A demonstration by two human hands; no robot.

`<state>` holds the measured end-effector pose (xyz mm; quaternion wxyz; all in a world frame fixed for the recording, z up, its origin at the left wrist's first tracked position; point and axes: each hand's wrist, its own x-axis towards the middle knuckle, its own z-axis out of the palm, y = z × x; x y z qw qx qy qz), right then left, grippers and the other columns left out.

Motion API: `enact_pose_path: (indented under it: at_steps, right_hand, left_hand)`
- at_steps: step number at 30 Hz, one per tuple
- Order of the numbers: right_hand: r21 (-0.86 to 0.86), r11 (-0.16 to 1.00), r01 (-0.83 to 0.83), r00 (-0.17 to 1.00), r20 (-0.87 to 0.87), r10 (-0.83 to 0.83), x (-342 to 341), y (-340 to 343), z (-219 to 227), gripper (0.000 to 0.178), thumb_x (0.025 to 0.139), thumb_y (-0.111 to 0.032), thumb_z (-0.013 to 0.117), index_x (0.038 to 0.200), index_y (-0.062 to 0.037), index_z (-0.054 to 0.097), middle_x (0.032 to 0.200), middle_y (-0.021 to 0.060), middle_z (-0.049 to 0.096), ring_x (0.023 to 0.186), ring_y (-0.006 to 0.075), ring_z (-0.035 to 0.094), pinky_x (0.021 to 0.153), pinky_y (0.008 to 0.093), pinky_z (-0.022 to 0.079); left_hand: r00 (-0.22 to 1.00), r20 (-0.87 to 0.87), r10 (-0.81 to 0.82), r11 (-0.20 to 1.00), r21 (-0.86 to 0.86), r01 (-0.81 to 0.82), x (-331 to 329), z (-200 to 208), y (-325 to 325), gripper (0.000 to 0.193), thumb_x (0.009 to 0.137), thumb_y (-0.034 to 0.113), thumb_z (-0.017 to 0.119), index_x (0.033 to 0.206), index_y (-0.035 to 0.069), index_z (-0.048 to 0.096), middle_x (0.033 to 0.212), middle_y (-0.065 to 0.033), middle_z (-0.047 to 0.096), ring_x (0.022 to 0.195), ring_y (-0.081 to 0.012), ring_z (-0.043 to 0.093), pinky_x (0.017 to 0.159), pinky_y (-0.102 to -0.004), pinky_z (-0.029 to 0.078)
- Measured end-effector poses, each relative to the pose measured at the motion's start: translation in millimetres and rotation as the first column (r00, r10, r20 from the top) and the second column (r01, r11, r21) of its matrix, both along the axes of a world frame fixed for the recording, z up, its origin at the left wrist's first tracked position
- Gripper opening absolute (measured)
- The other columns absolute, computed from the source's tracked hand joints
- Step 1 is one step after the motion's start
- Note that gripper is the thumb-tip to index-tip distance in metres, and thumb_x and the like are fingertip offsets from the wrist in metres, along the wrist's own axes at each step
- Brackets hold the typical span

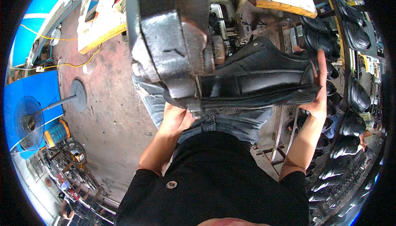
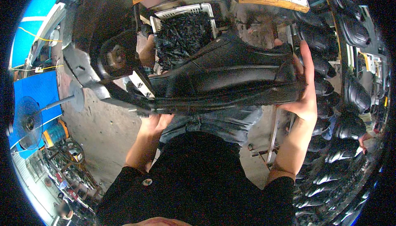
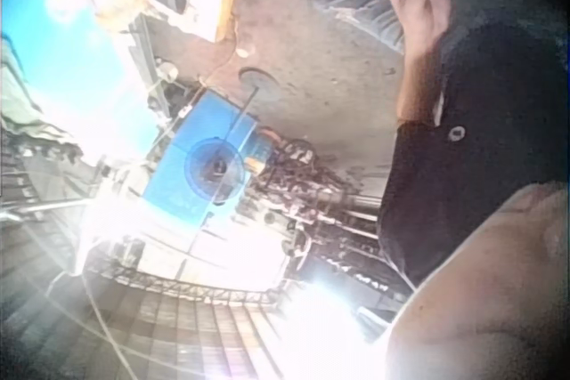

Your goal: Using a machine to apply pressure or heat to attach soles to shoe uppers.

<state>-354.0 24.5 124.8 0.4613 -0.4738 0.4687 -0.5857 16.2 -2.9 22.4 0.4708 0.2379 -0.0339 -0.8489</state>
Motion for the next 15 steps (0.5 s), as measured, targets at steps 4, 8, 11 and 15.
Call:
enact_pose_path:
  at_steps: [4, 8, 11, 15]
  right_hand:
    - [-0.027, 0.999, -0.025, 1.000, -0.013, 0.025, 5, 2, 12, 0.122, 0.063, -0.032, 0.093, 0.163, -0.0096, 0.027, 0.157, 0.0339, 0.037, 0.140, 0.0444, 0.048, 0.117, 0.0552, 0.037]
    - [-0.151, 0.989, -0.011, 0.999, -0.039, 0.005, 34, -4, 28, 0.114, 0.054, -0.021, 0.098, 0.153, -0.0018, 0.043, 0.148, 0.0341, 0.049, 0.133, 0.0432, 0.055, 0.115, 0.0525, 0.040]
    - [-0.163, 0.986, -0.021, 0.996, -0.086, 0.007, 59, -9, 29, 0.115, 0.051, -0.025, 0.099, 0.149, 0.0025, 0.046, 0.148, 0.0312, 0.051, 0.134, 0.0406, 0.055, 0.117, 0.0506, 0.038]
    - [-0.171, 0.985, -0.039, 0.988, -0.151, 0.013, 83, -12, 30, 0.116, 0.047, -0.031, 0.101, 0.144, 0.0083, 0.050, 0.147, 0.0272, 0.054, 0.136, 0.0370, 0.054, 0.119, 0.0480, 0.035]
  left_hand:
    - [0.999, -0.041, -0.015, 1.000, -0.015, 0.014, -2, -3, -3, 0.041, 0.093, 0.008, 0.073, 0.132, 0.003, 0.061, 0.127, -0.0128, 0.069, 0.114, -0.0276, 0.068, 0.099, -0.0446, 0.056]
    - [0.976, -0.214, -0.042, 0.996, -0.085, 0.024, -2, -6, -7, 0.042, 0.096, 0.020, 0.070, 0.135, 0.005, 0.061, 0.133, -0.0109, 0.067, 0.121, -0.0286, 0.064, 0.105, -0.0468, 0.051]
    - [0.980, -0.199, -0.027, 0.987, -0.162, -0.006, 7, -16, -4, 0.045, 0.098, 0.029, 0.068, 0.137, 0.007, 0.060, 0.139, -0.0094, 0.064, 0.129, -0.0288, 0.059, 0.111, -0.0488, 0.045]
    - [0.972, -0.232, 0.029, 0.994, -0.094, -0.052, 33, -14, -4, 0.049, 0.100, 0.035, 0.064, 0.141, 0.008, 0.058, 0.141, -0.0095, 0.062, 0.129, -0.0289, 0.058, 0.111, -0.0494, 0.045]
